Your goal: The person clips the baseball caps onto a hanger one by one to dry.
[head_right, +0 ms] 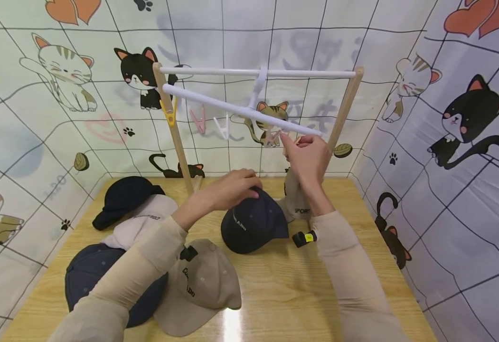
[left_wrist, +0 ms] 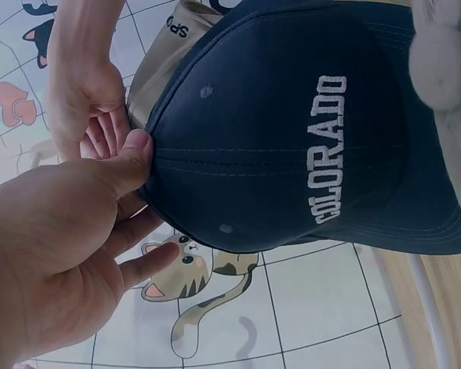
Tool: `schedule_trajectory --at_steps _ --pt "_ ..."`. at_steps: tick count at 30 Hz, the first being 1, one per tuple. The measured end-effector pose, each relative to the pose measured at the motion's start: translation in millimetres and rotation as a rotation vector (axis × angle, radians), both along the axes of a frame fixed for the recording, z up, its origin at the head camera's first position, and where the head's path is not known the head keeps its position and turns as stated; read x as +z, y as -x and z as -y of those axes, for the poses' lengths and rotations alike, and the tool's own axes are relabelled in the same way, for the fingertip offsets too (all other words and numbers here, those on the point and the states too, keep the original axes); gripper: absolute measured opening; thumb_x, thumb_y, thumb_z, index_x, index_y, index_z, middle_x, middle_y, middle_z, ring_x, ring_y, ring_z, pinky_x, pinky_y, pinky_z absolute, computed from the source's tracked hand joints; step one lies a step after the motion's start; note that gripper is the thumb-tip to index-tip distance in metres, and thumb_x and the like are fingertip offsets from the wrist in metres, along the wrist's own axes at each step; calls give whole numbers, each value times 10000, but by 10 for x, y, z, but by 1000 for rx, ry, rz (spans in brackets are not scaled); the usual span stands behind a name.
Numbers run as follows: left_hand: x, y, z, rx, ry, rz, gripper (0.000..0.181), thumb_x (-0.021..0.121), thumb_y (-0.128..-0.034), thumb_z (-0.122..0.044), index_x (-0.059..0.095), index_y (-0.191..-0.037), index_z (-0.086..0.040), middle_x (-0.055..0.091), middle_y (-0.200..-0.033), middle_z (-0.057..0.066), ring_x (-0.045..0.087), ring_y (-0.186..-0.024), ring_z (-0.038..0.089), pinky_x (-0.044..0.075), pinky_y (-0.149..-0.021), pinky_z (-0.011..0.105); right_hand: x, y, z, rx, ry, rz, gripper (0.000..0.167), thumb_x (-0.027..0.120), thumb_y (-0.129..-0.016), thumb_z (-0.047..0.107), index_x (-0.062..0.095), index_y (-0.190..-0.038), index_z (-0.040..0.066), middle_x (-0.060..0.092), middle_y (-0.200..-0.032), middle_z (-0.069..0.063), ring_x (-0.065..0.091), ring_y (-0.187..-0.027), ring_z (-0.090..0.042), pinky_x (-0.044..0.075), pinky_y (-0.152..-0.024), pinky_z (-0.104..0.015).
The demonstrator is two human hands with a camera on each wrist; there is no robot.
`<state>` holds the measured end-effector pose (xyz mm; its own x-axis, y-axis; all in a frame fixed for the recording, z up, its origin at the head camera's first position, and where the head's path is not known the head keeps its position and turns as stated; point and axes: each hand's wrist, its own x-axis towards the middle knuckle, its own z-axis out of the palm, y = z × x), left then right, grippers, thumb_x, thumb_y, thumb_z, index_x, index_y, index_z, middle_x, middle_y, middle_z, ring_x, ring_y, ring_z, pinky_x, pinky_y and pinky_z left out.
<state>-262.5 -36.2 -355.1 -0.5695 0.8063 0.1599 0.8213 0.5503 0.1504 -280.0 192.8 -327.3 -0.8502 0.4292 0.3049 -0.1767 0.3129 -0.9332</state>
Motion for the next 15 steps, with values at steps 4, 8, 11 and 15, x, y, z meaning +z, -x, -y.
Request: schedule_trajectory --at_steps 4,8,11,15 --pt "0 19 34 17 -27 24 266 670 -1157 -243 756 -1332 -62 737 -1303 129 735 -1166 294 606 -1050 436 -2 29 0 -14 -10 -5 474 930 -912 507 695 -980 100 710 -618 208 732 -525 -12 584 -532 -197" --pt "27 32 78 27 -59 43 263 686 -1149 -230 751 -1328 -49 746 -1308 131 749 -1182 292 612 -1058 433 16 38 0 -15 -24 -10 431 906 -928 472 695 -942 97 707 -608 207 728 -513 -15 598 -528 -207" --pt "48 44 119 20 -85 68 249 687 -1147 -224 746 -1317 -52 739 -1309 124 745 -1197 287 611 -1064 436 40 33 1 -9 -36 6 420 885 -935 480 697 -940 105 707 -619 207 731 -518 -15 601 -529 -211" --pt "55 65 182 -16 -135 135 228 681 -1148 -216 737 -1303 -59 723 -1307 112 721 -1208 272 593 -1080 439 73 11 -6 19 -48 25 407 873 -951 482 715 -974 108 718 -657 206 741 -540 -27 614 -551 -218"
